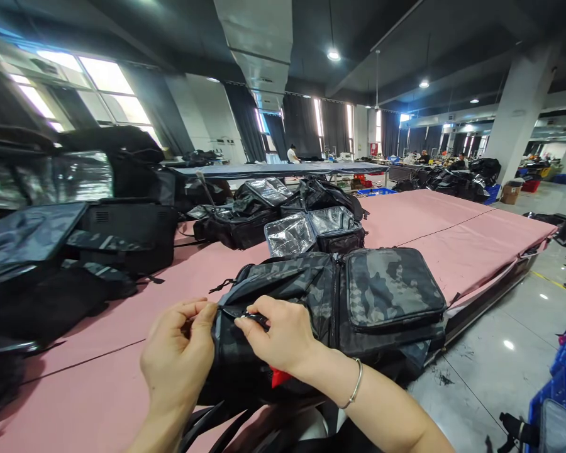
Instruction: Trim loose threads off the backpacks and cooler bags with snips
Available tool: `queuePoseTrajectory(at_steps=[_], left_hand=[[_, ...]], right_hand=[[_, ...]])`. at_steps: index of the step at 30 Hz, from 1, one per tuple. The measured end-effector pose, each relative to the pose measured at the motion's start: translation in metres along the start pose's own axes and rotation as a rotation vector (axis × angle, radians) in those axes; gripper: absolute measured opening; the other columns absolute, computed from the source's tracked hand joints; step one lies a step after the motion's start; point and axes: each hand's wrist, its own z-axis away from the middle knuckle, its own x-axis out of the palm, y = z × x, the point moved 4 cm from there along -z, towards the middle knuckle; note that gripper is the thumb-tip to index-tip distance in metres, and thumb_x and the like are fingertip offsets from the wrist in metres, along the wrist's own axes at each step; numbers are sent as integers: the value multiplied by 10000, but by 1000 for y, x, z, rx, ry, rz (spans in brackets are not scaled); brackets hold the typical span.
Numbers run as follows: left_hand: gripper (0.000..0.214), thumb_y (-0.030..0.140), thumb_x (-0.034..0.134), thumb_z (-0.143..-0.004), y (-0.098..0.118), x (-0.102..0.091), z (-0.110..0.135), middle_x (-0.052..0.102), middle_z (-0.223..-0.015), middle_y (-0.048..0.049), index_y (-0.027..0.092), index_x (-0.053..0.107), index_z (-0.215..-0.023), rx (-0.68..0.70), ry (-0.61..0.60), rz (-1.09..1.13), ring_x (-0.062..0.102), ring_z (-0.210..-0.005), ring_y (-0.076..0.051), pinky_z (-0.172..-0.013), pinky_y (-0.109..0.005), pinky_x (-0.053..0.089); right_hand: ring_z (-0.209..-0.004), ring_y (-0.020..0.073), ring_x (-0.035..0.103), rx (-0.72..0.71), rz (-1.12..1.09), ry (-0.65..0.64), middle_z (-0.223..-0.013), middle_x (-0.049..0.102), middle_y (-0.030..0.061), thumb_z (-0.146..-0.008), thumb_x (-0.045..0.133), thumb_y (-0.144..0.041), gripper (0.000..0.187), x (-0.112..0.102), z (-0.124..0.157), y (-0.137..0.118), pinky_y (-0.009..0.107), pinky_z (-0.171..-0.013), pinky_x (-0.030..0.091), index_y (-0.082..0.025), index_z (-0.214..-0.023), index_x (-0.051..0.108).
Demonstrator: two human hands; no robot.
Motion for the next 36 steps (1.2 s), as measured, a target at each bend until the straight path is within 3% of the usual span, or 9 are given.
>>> queuePoseTrajectory(at_steps=[7,16,30,34,36], left_hand=[[287,514,491,-779,-7,5,1,608,-945,-78,232,539,-762,-95,-17,53,561,-966,-274,-926,-440,417],[253,469,486,-807,6,0,2,598,-900,-70,233,520,-724,17,16,-2,558,-950,-264,-891,-415,432],[222,444,491,-802,8,-1,4,584,-885,-76,233,519,-734,49,13,-17,542,-946,-269,-882,-420,430],[252,474,543,-775,-4,1,4,588,-918,-66,223,547,-751,-135,33,147,536,-989,-258,-943,-412,409],[337,550,527,-777,-12,3,2,602,-905,-54,214,543,-764,-264,40,287,572,-878,-223,-855,-383,465]], right_hand=[[-780,144,659,77,-95,30,-877,707,0,-843,598,-359,136,-1,3,5,217,-654,535,-236,-883,641],[-732,151,664,35,-17,-5,-891,708,15,-841,612,-387,170,0,5,0,223,-621,524,-236,-914,639],[-773,160,667,-18,-2,3,-891,716,22,-870,561,-369,156,0,5,0,226,-632,504,-232,-891,632],[-727,151,641,8,-97,34,-837,703,11,-851,557,-373,160,-2,5,0,230,-615,479,-229,-838,624],[-670,138,608,58,-206,81,-760,670,-4,-827,578,-378,161,-5,6,1,227,-593,459,-221,-815,610]])
